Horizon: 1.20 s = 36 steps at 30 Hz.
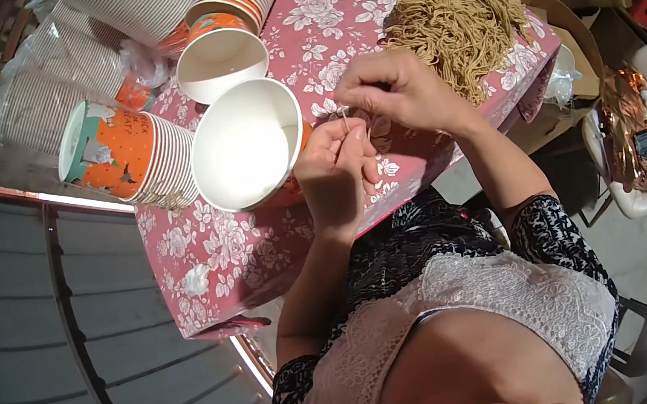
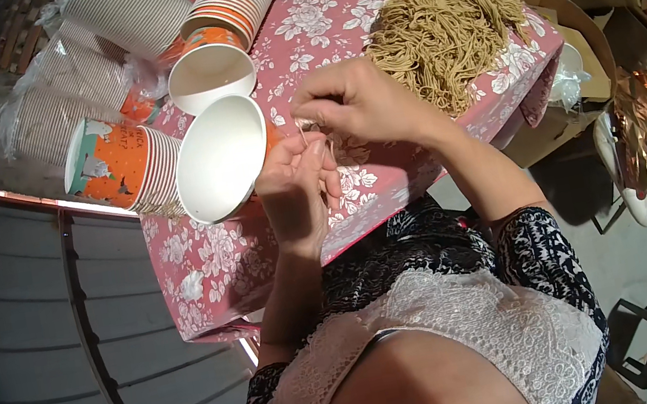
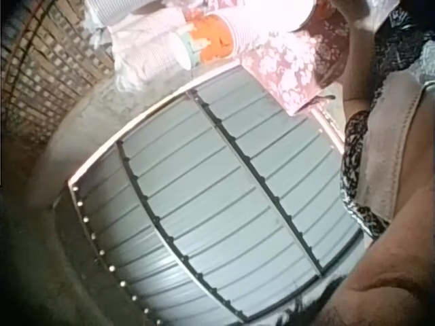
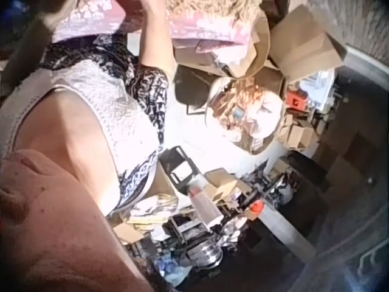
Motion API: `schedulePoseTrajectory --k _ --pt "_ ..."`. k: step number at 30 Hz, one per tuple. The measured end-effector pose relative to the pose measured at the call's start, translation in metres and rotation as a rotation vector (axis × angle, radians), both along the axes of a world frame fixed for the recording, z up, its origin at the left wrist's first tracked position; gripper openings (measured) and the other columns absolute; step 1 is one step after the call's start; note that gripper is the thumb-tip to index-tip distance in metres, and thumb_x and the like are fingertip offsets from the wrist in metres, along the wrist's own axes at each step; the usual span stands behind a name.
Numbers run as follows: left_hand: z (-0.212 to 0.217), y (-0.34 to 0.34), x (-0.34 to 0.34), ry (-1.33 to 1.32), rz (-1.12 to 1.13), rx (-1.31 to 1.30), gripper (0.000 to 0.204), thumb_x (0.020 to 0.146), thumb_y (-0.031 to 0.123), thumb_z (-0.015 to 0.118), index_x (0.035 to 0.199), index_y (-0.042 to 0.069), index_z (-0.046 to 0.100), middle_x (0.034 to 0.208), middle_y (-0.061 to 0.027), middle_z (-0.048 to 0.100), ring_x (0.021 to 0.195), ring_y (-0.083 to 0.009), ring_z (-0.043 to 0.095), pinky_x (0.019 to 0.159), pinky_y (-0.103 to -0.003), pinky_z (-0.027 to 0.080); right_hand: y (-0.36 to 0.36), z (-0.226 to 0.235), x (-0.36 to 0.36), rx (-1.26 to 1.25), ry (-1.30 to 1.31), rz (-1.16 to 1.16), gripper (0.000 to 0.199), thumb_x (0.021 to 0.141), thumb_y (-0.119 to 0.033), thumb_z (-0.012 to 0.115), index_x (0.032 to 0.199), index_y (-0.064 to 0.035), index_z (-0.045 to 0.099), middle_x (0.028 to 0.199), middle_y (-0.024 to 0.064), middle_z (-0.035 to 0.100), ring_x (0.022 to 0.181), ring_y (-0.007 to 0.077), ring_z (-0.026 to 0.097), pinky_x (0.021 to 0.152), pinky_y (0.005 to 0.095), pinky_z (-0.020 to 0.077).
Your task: Tying rubber bands around individual paper bowls to prepare them for packaging.
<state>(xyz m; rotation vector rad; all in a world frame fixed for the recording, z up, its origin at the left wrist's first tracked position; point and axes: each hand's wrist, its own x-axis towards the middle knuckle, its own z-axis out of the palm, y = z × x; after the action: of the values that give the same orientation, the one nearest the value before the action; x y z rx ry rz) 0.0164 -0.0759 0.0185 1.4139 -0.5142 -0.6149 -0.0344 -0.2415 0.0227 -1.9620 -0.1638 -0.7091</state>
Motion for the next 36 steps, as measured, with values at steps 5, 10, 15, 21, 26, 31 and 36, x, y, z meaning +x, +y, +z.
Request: schedulePoseTrajectory --k 5,10,15,21,26,31,36 --pt "0.003 0.015 -0.005 0.077 0.067 0.106 0.02 0.095 0.013 0.059 0.095 -0.007 0.063 0.07 -0.0089 0.062 0.045 -0.0102 0.052 0.038 -0.022 0.038 -0.026 -0.005 0.015 0.07 -0.054 -0.164 0.013 0.094 -0.011 0.065 0.093 0.0018 0.067 0.077 -0.0012 0.063 0.071 0.0061 0.053 0.063 0.0241 0.045" --pt "0.001 0.036 -0.01 0.075 0.053 0.103 0.022 0.094 0.015 0.06 0.089 -0.005 0.064 0.069 -0.0084 0.063 0.045 -0.0097 0.052 0.038 -0.023 0.037 -0.033 -0.001 0.011 0.147 0.13 -0.248 0.013 0.094 -0.011 0.065 0.094 0.0015 0.068 0.076 -0.0034 0.061 0.07 0.0047 0.052 0.063 0.0239 0.0436" --pt "-0.006 0.052 -0.01 0.042 -0.015 0.106 0.023 0.093 0.017 0.062 0.084 -0.004 0.065 0.066 -0.0069 0.062 0.045 -0.0075 0.049 0.039 -0.022 0.035 -0.044 -0.018 0.025 0.029 -0.046 -0.285 0.014 0.095 -0.012 0.065 0.095 0.0017 0.068 0.075 -0.0019 0.064 0.069 0.0052 0.054 0.062 0.0245 0.0448" --pt "-0.005 0.062 -0.012 -0.092 -0.048 0.204 0.033 0.094 0.023 0.06 0.075 -0.004 0.065 0.056 -0.0037 0.057 0.043 -0.0056 0.045 0.041 -0.021 0.031 -0.042 -0.023 0.032 -0.08 -0.006 -0.467 0.018 0.094 -0.016 0.066 0.097 0.0012 0.069 0.073 0.0027 0.066 0.066 0.0066 0.054 0.06 0.0261 0.045" --pt "-0.001 0.073 -0.011 -0.033 -0.062 0.367 0.033 0.093 0.021 0.059 0.069 -0.002 0.065 0.051 -0.0012 0.052 0.043 -0.0053 0.043 0.041 -0.022 0.03 -0.062 -0.035 0.036 -0.105 -0.012 -0.598 0.02 0.094 -0.018 0.065 0.098 0.0011 0.07 0.07 0.0067 0.066 0.062 0.0094 0.056 0.058 0.028 0.0461" --pt "-0.006 0.082 -0.011 0.004 -0.042 0.406 0.031 0.092 0.02 0.059 0.069 0.0 0.065 0.051 -0.0006 0.052 0.043 -0.0057 0.044 0.042 -0.024 0.03 -0.066 -0.031 0.037 -0.137 0.108 -0.688 0.02 0.091 -0.019 0.067 0.097 -0.0005 0.071 0.077 0.0113 0.069 0.07 0.0199 0.065 0.064 0.0339 0.0497" --pt "-0.006 0.075 -0.014 -0.218 -0.001 0.414 0.021 0.09 0.009 0.06 0.072 -0.001 0.066 0.057 -0.0007 0.058 0.05 -0.0054 0.049 0.047 -0.023 0.036 0.015 -0.009 0.004 -0.587 -0.281 -0.565 0.029 0.088 -0.011 0.065 0.116 -0.0047 0.063 0.117 0.0162 0.061 0.111 0.0336 0.055 0.095 0.0432 0.0432"
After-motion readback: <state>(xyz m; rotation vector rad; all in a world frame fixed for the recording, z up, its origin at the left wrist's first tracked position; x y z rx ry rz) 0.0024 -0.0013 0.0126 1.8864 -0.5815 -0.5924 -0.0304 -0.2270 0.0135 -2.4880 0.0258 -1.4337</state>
